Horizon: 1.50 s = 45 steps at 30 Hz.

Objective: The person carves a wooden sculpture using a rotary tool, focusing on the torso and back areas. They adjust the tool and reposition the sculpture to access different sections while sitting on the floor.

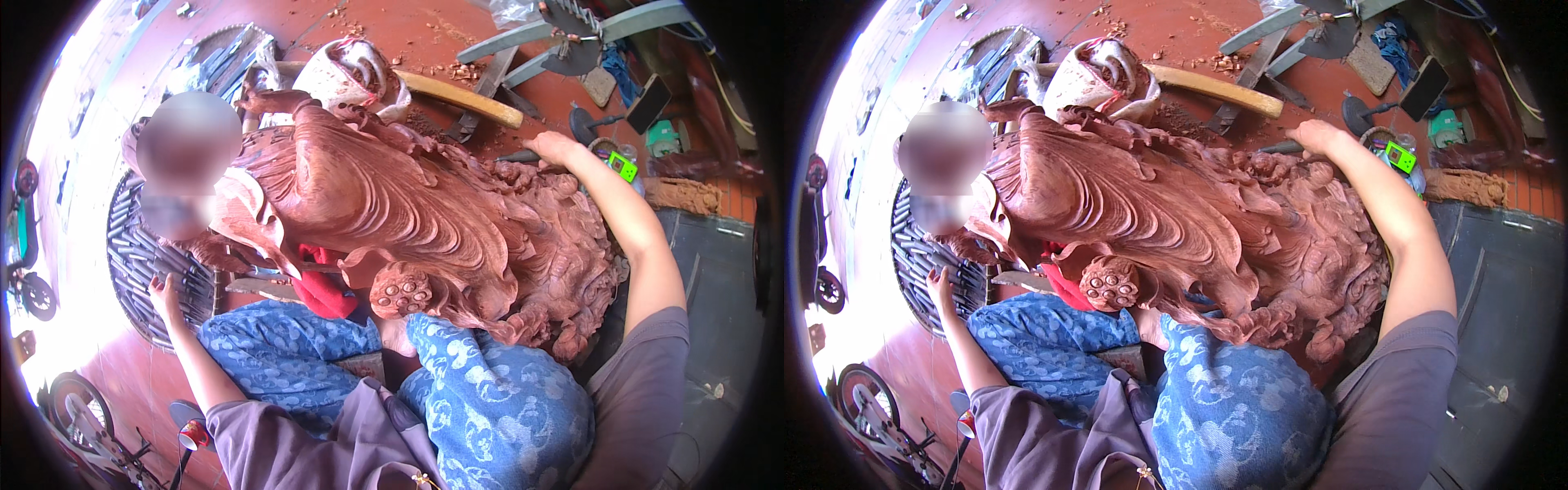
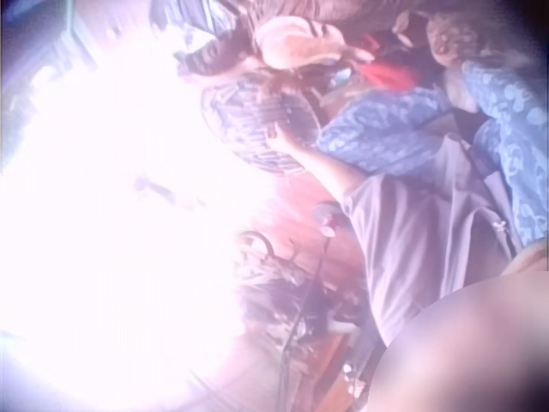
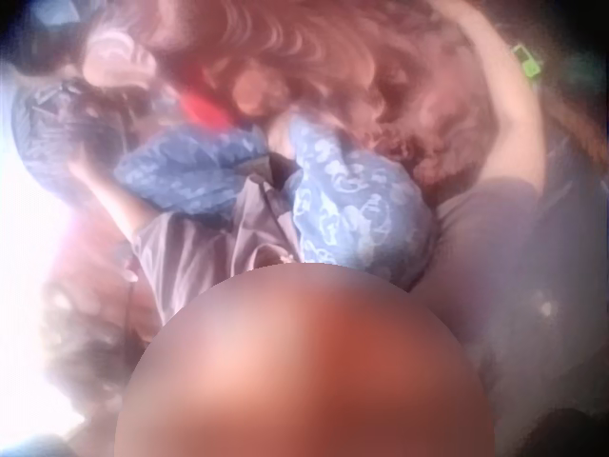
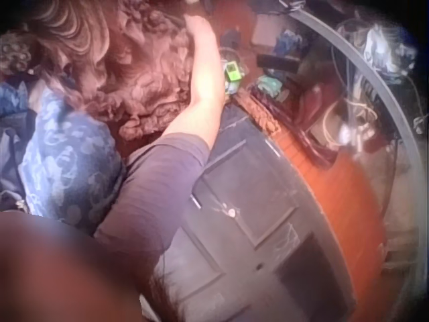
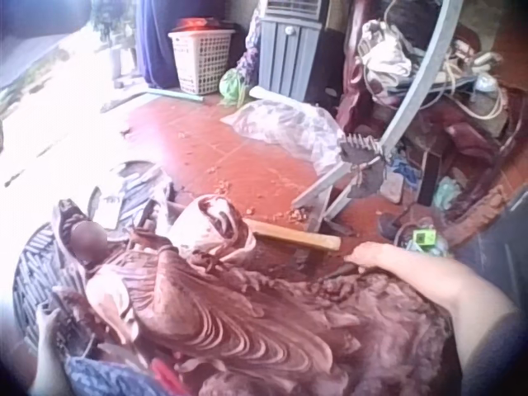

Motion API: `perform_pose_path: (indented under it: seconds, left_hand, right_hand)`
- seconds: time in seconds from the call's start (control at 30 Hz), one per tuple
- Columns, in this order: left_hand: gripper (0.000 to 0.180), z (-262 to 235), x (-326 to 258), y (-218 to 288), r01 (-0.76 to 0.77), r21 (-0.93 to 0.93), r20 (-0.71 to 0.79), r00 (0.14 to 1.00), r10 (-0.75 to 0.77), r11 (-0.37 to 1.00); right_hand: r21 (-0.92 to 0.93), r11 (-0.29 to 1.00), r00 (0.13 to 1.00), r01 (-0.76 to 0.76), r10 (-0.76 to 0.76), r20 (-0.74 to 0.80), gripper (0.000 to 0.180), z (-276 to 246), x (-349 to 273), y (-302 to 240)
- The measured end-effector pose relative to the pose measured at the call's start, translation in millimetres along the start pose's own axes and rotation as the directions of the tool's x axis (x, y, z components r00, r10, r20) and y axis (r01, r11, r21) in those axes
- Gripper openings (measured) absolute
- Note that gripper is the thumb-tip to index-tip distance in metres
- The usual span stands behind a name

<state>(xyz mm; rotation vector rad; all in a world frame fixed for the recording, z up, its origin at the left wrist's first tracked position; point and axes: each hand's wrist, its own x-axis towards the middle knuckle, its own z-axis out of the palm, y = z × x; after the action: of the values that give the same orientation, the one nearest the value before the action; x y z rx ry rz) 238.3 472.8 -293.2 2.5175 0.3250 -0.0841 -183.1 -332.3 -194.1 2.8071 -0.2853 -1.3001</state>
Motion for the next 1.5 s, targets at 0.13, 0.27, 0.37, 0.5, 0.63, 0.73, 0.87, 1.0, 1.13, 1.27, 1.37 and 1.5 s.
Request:
perform_pose_path:
  seconds: [0.13, 0.27, 0.37, 0.5, 0.63, 0.73, 0.87, 1.0, 1.13, 1.27, 1.37, 1.5]
  left_hand:
    - [0.068, -4, -7, 12, 0.040, -0.201, 0.036, 0.999, -0.033, 0.979]
    - [0.055, -25, -40, 42, -0.206, -0.394, -0.206, 0.970, 0.132, 0.896]
    - [0.033, -54, -118, 149, -0.300, -0.432, -0.366, 0.920, 0.138, 0.851]
    - [0.025, -80, -238, 241, -0.564, -0.725, -0.301, 0.775, 0.555, 0.395]
    - [0.058, -66, -366, 314, -0.101, -0.910, 0.339, 0.374, 0.863, 0.402]
    - [0.087, -72, -419, 338, 0.161, -0.696, 0.716, 0.219, 0.663, 0.699]
    - [0.056, -52, -441, 330, 0.453, -0.805, 0.536, 0.277, 0.797, 0.384]
    - [0.043, -41, -450, 332, 0.600, -0.779, 0.550, 0.519, 0.655, 0.179]
    - [0.042, -52, -401, 324, 0.371, -0.921, 0.387, 0.848, 0.363, 0.117]
    - [0.045, -40, -372, 336, 0.089, -0.925, 0.103, 0.995, 0.017, 0.370]
    - [0.045, -41, -347, 322, 0.021, -0.921, 0.057, 0.995, 0.083, 0.388]
    - [0.046, -63, -322, 298, -0.048, -0.914, 0.007, 0.991, 0.135, 0.403]
  right_hand:
    - [0.138, 0.990, 0.997, -0.020, 0.030, -0.075, 0.043, -31, -52, 20]
    - [0.310, 0.950, 0.805, 0.039, 0.154, -0.573, 0.039, -52, -138, 10]
    - [0.362, 0.923, 0.577, -0.132, 0.368, -0.729, 0.039, -66, -219, -11]
    - [0.736, 0.676, 0.372, 0.036, 0.675, -0.638, 0.041, -85, -298, -88]
    - [0.780, 0.516, 0.507, 0.355, 0.594, -0.624, 0.046, -115, -307, -194]
    - [0.423, 0.560, 0.560, 0.712, -0.089, -0.824, 0.044, -129, -258, -219]
    - [0.404, 0.291, 0.489, 0.867, -0.345, -0.801, 0.054, -125, -246, -232]
    - [0.375, 0.255, 0.422, 0.891, -0.168, -0.891, 0.034, -117, -234, -195]
    - [0.655, 0.667, 0.399, 0.354, 0.526, -0.751, 0.017, -76, -217, -85]
    - [0.759, 0.569, 0.285, -0.315, 0.820, -0.496, 0.018, 103, -237, 36]
    - [0.638, 0.369, 0.343, -0.676, 0.924, -0.170, 0.022, 187, -245, 49]
    - [0.459, 0.405, 0.436, -0.791, 0.899, -0.043, 0.035, 230, -203, 59]
